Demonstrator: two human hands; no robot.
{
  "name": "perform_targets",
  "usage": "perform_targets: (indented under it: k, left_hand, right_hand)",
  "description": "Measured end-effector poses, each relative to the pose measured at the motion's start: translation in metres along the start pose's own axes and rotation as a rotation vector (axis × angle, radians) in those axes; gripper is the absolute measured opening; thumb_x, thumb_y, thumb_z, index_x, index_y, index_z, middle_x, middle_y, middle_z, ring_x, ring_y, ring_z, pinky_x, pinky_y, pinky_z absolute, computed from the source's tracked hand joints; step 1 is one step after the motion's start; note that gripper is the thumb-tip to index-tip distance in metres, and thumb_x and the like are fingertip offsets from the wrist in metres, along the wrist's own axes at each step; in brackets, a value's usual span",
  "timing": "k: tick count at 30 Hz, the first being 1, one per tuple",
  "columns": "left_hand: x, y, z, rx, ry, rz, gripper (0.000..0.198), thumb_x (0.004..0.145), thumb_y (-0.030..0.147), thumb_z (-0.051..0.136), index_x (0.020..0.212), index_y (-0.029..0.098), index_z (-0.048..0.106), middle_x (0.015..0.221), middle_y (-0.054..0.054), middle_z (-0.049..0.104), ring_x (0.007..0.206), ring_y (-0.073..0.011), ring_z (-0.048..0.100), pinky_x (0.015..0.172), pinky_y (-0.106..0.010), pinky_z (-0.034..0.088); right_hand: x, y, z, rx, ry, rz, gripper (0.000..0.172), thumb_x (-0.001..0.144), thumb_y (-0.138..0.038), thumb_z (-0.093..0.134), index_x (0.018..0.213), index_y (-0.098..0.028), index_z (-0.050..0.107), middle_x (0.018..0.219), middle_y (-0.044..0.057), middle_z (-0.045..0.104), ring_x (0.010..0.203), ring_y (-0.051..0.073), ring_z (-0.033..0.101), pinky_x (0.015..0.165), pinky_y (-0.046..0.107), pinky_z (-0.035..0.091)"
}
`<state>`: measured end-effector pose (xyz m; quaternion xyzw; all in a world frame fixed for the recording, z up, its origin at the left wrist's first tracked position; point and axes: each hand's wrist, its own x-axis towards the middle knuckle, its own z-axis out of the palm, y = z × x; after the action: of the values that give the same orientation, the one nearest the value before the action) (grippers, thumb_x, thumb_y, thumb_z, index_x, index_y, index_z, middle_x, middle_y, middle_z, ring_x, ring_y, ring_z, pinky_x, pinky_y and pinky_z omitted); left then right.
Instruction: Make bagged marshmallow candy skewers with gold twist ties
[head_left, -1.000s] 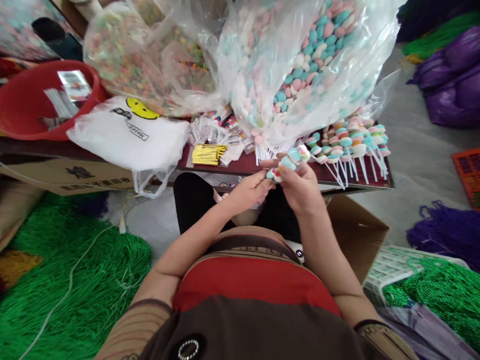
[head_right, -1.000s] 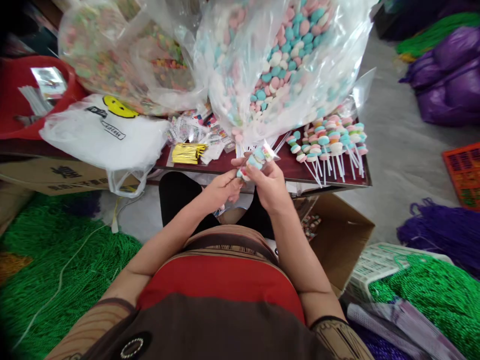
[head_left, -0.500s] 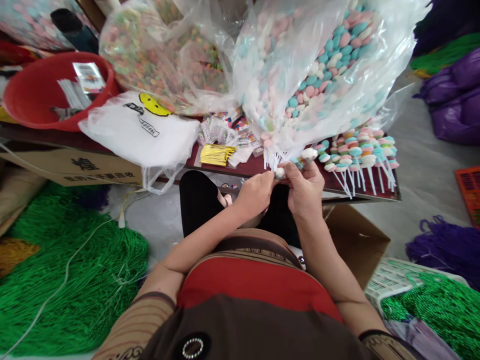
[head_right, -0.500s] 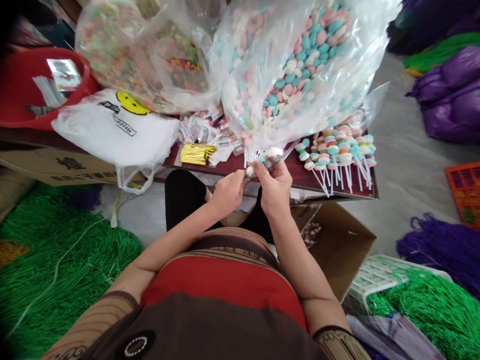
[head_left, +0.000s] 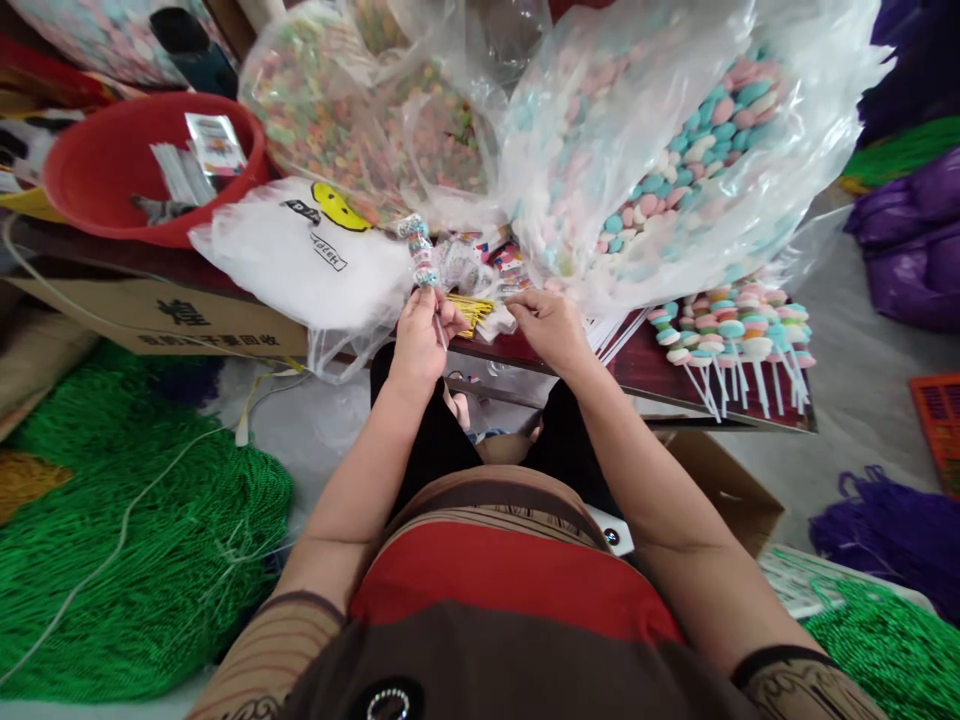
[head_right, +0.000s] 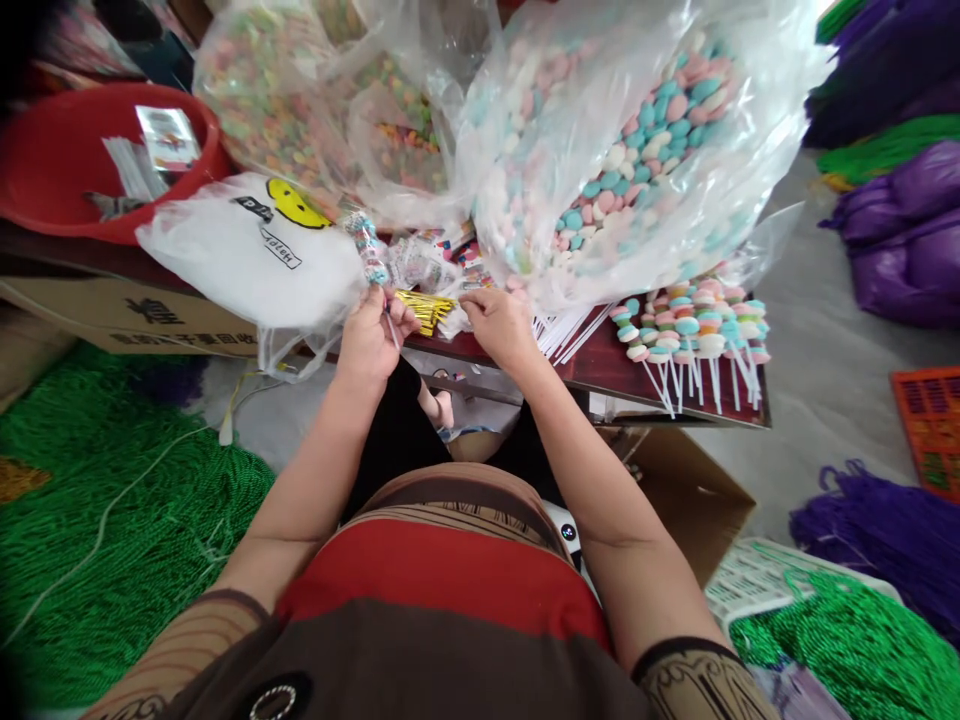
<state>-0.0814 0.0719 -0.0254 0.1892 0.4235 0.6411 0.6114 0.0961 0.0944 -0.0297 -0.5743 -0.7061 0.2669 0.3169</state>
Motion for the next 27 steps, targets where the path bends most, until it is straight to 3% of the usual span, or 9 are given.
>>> perform_targets:
  k: [4, 9, 16, 27]
  left_hand:
    - [0.009, -0.013, -0.007, 0.040, 0.124, 0.038, 0.033, 0.094, 0.048, 0.063, 0.079, 0.020, 0.052, 0.068, 0.001, 0.066, 0.070, -0.0127, 0.070, 0.075, -0.027, 0.060]
    - [0.014, -0.024, -0.012, 0.073, 0.111, 0.037, 0.035, 0.088, 0.052, 0.069, 0.084, 0.020, 0.055, 0.082, -0.003, 0.071, 0.092, -0.0184, 0.074, 0.093, -0.038, 0.060]
    - [0.016, -0.029, -0.016, 0.104, 0.075, 0.068, 0.038, 0.083, 0.052, 0.073, 0.082, 0.019, 0.055, 0.082, -0.003, 0.068, 0.087, -0.0166, 0.072, 0.089, -0.035, 0.060]
    - [0.018, -0.032, -0.016, 0.144, 0.082, 0.083, 0.037, 0.085, 0.052, 0.071, 0.079, 0.019, 0.055, 0.082, -0.003, 0.068, 0.086, -0.0146, 0.070, 0.081, -0.029, 0.059]
  right_hand:
    - [0.021, -0.002, 0.013, -0.225, -0.060, -0.006, 0.032, 0.092, -0.020, 0.050, 0.098, -0.020, 0.081, 0.105, 0.008, 0.080, 0.098, 0.024, 0.072, 0.090, 0.035, 0.051]
    - [0.022, -0.001, 0.010, -0.422, -0.186, -0.033, 0.034, 0.092, -0.018, 0.049, 0.103, -0.017, 0.081, 0.110, 0.012, 0.079, 0.102, 0.024, 0.070, 0.088, 0.034, 0.048]
    - [0.018, -0.005, 0.018, -0.492, -0.189, -0.100, 0.035, 0.096, -0.022, 0.048, 0.115, -0.019, 0.078, 0.119, 0.013, 0.075, 0.108, 0.027, 0.067, 0.089, 0.035, 0.048]
    - [0.020, 0.004, 0.023, -0.416, -0.095, -0.096, 0.033, 0.097, -0.025, 0.049, 0.091, -0.021, 0.081, 0.097, 0.009, 0.078, 0.089, 0.023, 0.068, 0.078, 0.032, 0.048]
